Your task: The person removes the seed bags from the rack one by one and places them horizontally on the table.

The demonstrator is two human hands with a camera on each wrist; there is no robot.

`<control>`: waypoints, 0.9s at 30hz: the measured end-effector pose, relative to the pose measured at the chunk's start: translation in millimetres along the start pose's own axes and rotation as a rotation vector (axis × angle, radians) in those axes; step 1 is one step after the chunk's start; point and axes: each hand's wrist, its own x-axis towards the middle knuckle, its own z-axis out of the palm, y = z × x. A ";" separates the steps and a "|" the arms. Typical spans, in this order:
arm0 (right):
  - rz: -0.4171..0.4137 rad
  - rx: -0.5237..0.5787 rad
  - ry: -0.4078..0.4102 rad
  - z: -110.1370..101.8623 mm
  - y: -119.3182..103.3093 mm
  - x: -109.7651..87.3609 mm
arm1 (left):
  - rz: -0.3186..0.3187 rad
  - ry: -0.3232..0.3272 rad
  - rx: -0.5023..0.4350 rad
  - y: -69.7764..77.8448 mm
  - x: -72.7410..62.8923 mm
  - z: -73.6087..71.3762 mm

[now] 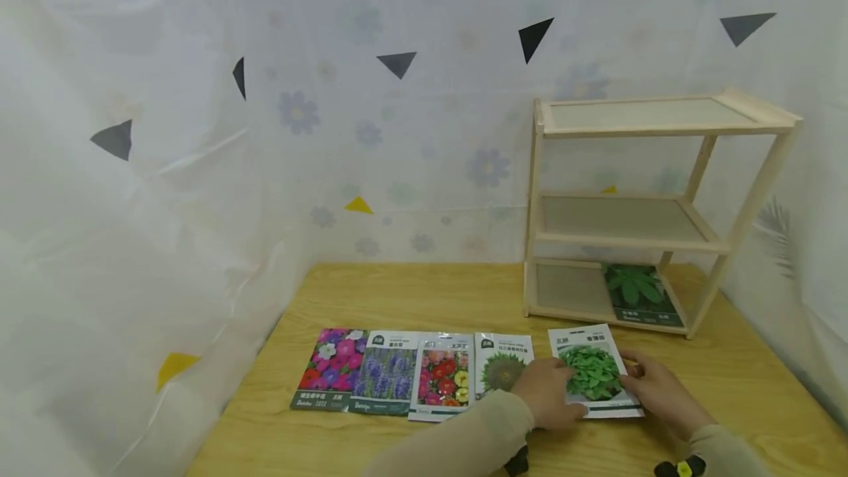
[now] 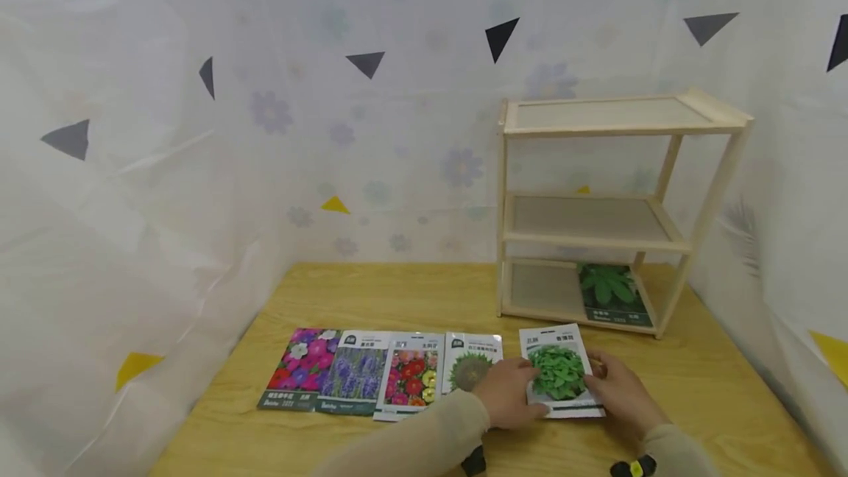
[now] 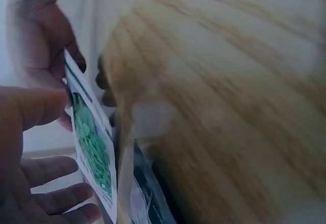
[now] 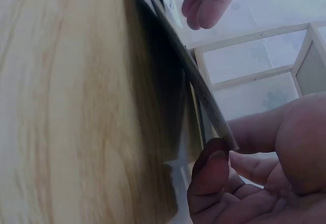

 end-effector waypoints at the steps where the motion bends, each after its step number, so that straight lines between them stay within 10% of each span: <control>1: -0.008 -0.020 0.007 -0.4 -0.6 -1.3 | 0.015 -0.022 0.063 2.9 -1.6 -1.3; 13: -0.100 -0.199 -0.016 8.5 -1.7 -4.3 | 0.060 -0.095 0.303 10.9 -5.3 8.7; 27: -0.143 -0.296 -0.028 18.8 -8.6 -4.8 | 0.106 -0.037 0.359 6.8 -10.3 8.2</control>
